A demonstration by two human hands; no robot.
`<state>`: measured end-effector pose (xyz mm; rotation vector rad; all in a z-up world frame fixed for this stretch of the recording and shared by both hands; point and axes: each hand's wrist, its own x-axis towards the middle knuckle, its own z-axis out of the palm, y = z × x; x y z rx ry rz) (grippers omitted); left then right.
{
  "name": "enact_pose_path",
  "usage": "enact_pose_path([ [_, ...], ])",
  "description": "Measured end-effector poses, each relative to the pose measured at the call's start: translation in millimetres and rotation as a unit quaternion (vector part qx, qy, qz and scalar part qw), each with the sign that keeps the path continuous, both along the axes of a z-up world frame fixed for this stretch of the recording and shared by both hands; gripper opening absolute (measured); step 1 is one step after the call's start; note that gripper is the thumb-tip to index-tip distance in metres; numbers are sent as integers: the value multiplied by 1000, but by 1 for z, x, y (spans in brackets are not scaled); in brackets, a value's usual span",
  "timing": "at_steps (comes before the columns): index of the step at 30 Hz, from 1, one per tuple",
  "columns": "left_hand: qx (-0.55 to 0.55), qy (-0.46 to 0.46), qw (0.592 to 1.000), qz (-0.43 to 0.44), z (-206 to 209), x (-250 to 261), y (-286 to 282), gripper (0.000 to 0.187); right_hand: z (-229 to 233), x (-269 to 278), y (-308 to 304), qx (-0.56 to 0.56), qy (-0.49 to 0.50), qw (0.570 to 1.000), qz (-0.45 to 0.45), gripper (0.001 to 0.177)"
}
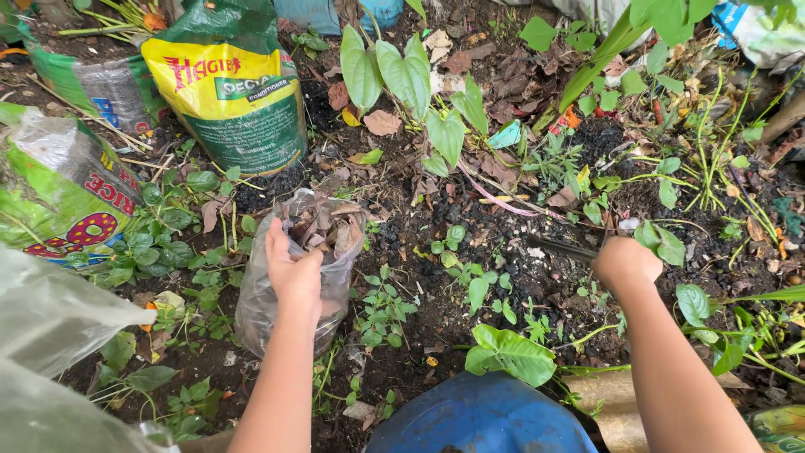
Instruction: Collecting dried leaves and garden debris from the ground using tongs and placing them into a plastic bag.
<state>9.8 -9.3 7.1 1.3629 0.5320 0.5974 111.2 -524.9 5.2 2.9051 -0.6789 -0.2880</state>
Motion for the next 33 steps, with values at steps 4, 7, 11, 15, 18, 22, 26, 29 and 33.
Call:
enact_pose_path([
  [4, -4, -8, 1000, 3, -4, -1, 1, 92, 32, 6, 13, 2, -53, 998, 33, 48],
  [7, 15, -15, 1000, 13, -11, 2, 3, 91, 65, 7, 28, 23, -56, 996, 67, 49],
  [11, 1, -50, 999, 9, -20, 2, 2, 92, 90, 17, 41, 163, -24, 975, 150, 38],
  [15, -55, -23, 998, -1, 4, -12, -3, 95, 129, -1, 93, 381, -88, 903, 180, 37],
  [18, -63, -36, 997, -1, 1, -11, -3, 95, 168, -33, 148, 399, -94, 884, 224, 25],
  [22, -42, -44, 998, 24, -13, -6, -1, 93, 188, -58, 196, 410, -39, 871, 268, 24],
  [26, 8, -37, 998, 51, -20, -4, 1, 90, 187, -72, 222, 360, -1, 887, 288, 26],
  [29, -72, -19, 997, 35, 1, -13, -2, 94, 164, -59, 221, 408, 36, 860, 305, 26],
  [33, 59, -81, 992, 74, -35, 1, 5, 93, 148, -40, 202, 432, 35, 848, 304, 28],
])
